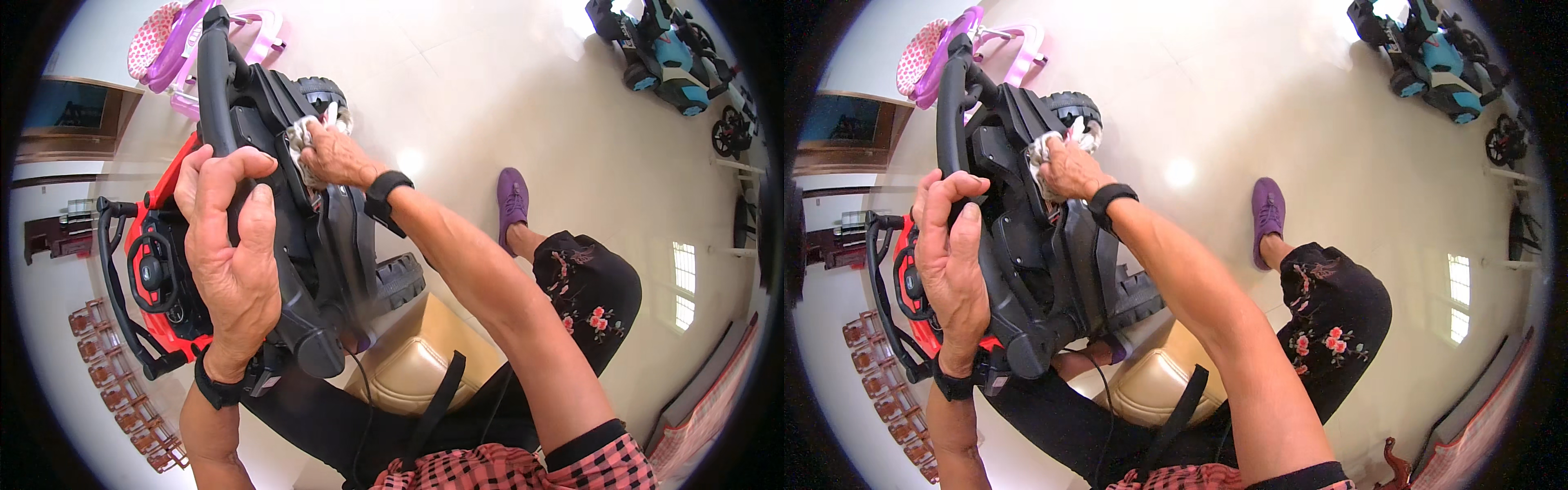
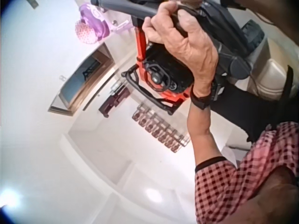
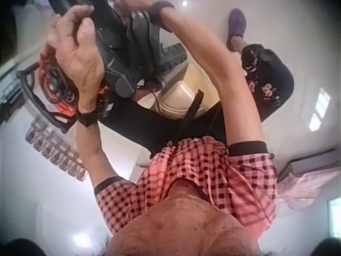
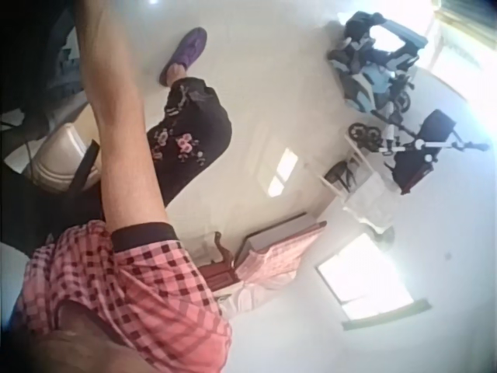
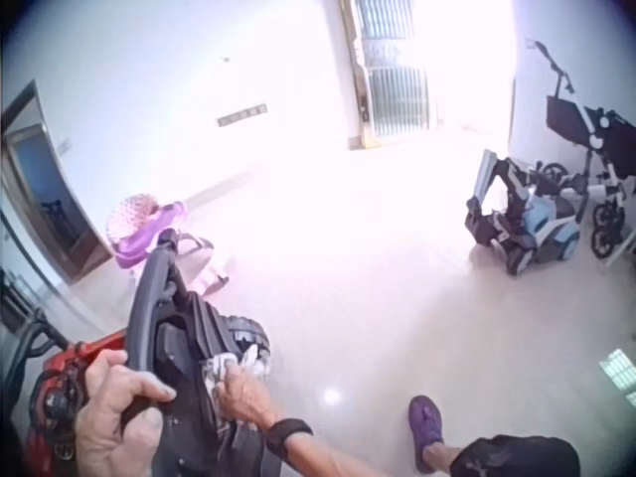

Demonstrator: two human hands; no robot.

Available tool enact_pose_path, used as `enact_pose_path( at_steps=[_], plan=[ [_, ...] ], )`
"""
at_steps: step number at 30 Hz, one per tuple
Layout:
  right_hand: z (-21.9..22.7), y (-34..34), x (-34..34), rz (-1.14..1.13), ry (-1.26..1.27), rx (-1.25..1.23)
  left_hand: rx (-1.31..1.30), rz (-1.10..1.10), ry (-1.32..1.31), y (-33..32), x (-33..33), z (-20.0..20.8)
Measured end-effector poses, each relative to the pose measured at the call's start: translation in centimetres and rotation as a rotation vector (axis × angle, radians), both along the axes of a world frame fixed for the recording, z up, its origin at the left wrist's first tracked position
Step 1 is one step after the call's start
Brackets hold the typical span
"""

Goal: The person wipes the exterior and interior of a red toy car with a cloth, then moves to a blue toy car and wipes its exterior surfaces.

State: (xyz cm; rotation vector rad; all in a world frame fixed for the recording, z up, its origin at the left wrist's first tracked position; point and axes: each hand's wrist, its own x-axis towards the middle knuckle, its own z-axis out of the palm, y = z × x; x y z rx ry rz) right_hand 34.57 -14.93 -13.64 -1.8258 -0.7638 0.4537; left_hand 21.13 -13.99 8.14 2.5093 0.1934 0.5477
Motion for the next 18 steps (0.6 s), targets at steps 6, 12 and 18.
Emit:
enact_pose_path(
  at_steps=[6, 12, 18],
  plan=[
    [2.5, -4.3, -2.8, 0.208, 0.016, -0.164, 0.028, -0.012, -0.013, 0.1, -0.1, 0.6],
    [3.4, -7.4, -0.6, 0.556, 0.479, -0.130, 0.078, -0.022, 0.011, -0.2, -0.2, 0.9],
    [4.6, -3.2, 5.4, 0.283, 0.212, 0.087, 0.074, -0.045, 0.069, 0.0, -0.2, 0.8]
  ],
)
